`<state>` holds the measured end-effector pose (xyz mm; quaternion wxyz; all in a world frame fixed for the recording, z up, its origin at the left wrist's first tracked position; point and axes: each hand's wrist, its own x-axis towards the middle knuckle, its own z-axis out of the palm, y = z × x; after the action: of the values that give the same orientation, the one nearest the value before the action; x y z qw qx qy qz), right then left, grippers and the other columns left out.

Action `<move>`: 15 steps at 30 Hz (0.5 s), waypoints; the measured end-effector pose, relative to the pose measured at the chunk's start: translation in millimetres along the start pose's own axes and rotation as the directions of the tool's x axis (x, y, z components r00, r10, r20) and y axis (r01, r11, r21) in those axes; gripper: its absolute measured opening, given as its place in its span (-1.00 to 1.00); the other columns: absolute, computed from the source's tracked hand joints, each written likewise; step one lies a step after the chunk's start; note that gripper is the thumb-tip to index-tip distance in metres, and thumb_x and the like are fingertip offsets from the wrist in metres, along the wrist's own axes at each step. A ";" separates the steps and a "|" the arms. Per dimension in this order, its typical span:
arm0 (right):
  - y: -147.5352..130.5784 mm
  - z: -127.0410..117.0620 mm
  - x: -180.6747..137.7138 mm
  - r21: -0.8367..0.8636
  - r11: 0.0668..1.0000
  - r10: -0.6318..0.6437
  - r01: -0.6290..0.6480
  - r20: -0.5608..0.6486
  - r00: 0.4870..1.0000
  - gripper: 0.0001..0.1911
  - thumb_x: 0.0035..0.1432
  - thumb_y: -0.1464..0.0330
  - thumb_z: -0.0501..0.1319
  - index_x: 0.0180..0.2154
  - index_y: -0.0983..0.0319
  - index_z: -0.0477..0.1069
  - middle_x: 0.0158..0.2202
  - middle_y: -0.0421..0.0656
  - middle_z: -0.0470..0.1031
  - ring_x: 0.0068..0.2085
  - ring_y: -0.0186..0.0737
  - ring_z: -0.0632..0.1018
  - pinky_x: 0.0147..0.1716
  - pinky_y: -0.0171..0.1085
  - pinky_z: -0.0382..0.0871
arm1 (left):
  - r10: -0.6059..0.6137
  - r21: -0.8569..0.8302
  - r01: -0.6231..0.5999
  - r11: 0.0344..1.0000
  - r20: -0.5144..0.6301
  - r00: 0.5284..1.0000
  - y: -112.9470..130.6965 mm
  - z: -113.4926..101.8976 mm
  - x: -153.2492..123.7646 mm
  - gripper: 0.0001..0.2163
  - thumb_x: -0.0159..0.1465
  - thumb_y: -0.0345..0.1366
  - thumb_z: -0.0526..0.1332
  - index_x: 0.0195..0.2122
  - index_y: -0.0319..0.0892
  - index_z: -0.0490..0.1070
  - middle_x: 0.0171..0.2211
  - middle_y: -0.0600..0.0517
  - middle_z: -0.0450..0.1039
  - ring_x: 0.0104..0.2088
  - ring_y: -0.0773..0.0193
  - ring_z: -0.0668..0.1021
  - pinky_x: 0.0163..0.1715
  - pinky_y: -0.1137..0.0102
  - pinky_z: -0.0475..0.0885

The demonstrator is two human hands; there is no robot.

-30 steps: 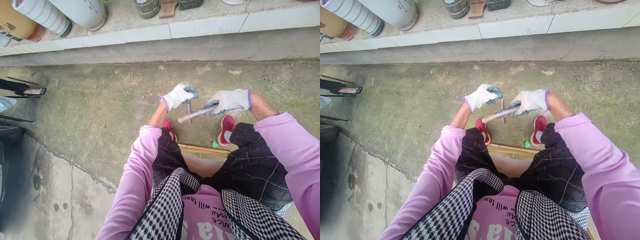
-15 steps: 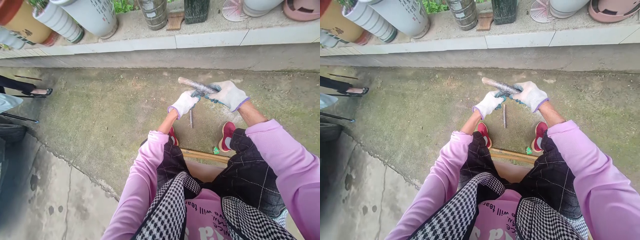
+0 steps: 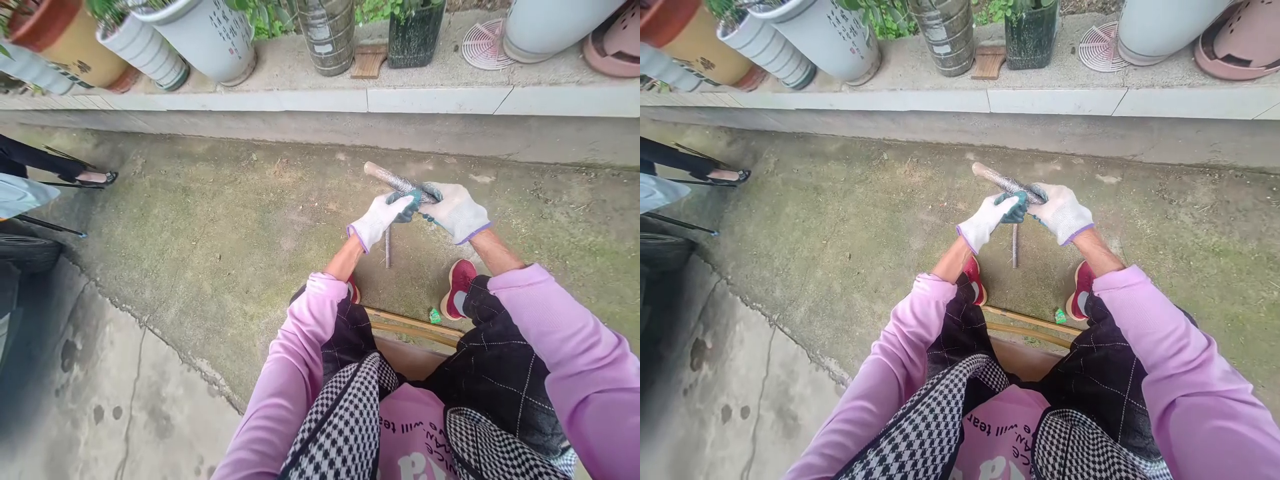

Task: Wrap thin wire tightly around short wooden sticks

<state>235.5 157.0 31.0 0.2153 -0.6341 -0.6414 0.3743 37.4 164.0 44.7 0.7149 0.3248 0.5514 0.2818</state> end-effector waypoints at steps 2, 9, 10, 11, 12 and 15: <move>1.1 6.9 -2.3 -0.074 0.997 -0.008 0.007 -0.021 1.000 -0.66 0.25 0.29 0.49 0.03 0.17 0.86 -0.07 -0.03 0.91 0.04 0.23 0.85 -0.02 -0.13 0.67 | -0.038 -0.028 0.036 0.999 -0.056 0.998 -2.1 4.8 -1.9 -0.70 0.59 -0.22 0.66 -0.18 -0.20 0.63 -0.45 0.12 0.62 -0.41 0.37 0.61 -0.06 0.38 0.68; -4.5 7.7 -14.5 0.184 0.978 0.072 -0.095 0.126 0.989 -0.69 0.27 0.22 0.58 0.01 0.15 0.79 -0.24 -0.11 0.80 -0.25 -0.02 0.74 -0.27 -0.22 0.65 | -0.061 -0.047 0.057 0.997 -0.089 0.994 -5.2 6.9 5.3 -0.64 0.49 -0.15 0.75 -0.18 -0.19 0.62 -0.44 0.12 0.62 -0.46 0.38 0.57 -0.16 0.38 0.68; -6.3 3.8 -17.3 0.295 0.946 0.086 -0.134 0.170 0.982 -0.67 0.27 0.19 0.60 0.02 0.16 0.76 -0.25 -0.13 0.77 -0.31 -0.09 0.69 -0.34 -0.24 0.63 | -0.038 -0.041 0.036 0.999 -0.058 0.998 -5.1 4.4 5.8 -0.62 0.48 -0.12 0.76 -0.17 -0.19 0.63 -0.42 0.10 0.64 -0.43 0.36 0.61 -0.13 0.37 0.69; -8.2 -0.6 -20.1 0.392 0.904 0.091 -0.169 0.210 0.973 -0.64 0.26 0.17 0.63 0.01 0.17 0.74 -0.26 -0.14 0.76 -0.36 -0.14 0.65 -0.39 -0.25 0.62 | -0.015 -0.032 0.014 0.999 -0.016 1.000 -5.2 1.4 5.7 -0.61 0.46 -0.09 0.77 -0.17 -0.20 0.64 -0.40 0.08 0.67 -0.41 0.34 0.64 -0.10 0.36 0.71; -10.0 -5.0 -22.9 0.465 0.863 0.090 -0.198 0.245 0.965 -0.62 0.25 0.16 0.66 0.00 0.17 0.72 -0.28 -0.14 0.74 -0.39 -0.18 0.63 -0.43 -0.27 0.60 | 0.008 -0.021 -0.007 1.000 0.032 0.999 -5.4 -1.7 5.2 -0.59 0.44 -0.06 0.78 -0.17 -0.20 0.65 -0.37 0.05 0.69 -0.38 0.31 0.66 -0.07 0.35 0.73; -14.4 -16.3 -29.7 0.552 0.789 0.073 -0.269 0.351 0.934 -0.58 0.20 0.15 0.73 -0.08 0.16 0.66 -0.35 -0.15 0.69 -0.46 -0.22 0.60 -0.53 -0.31 0.54 | 0.049 0.015 -0.053 0.999 0.171 0.984 -7.7 -10.4 2.6 -0.59 0.41 -0.03 0.78 -0.18 -0.21 0.68 -0.31 -0.03 0.74 -0.33 0.26 0.72 -0.05 0.34 0.74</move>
<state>241.4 132.6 57.9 0.2629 -0.5243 -0.4573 0.6685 28.2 162.8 35.3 0.7489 0.3686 0.4823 0.2659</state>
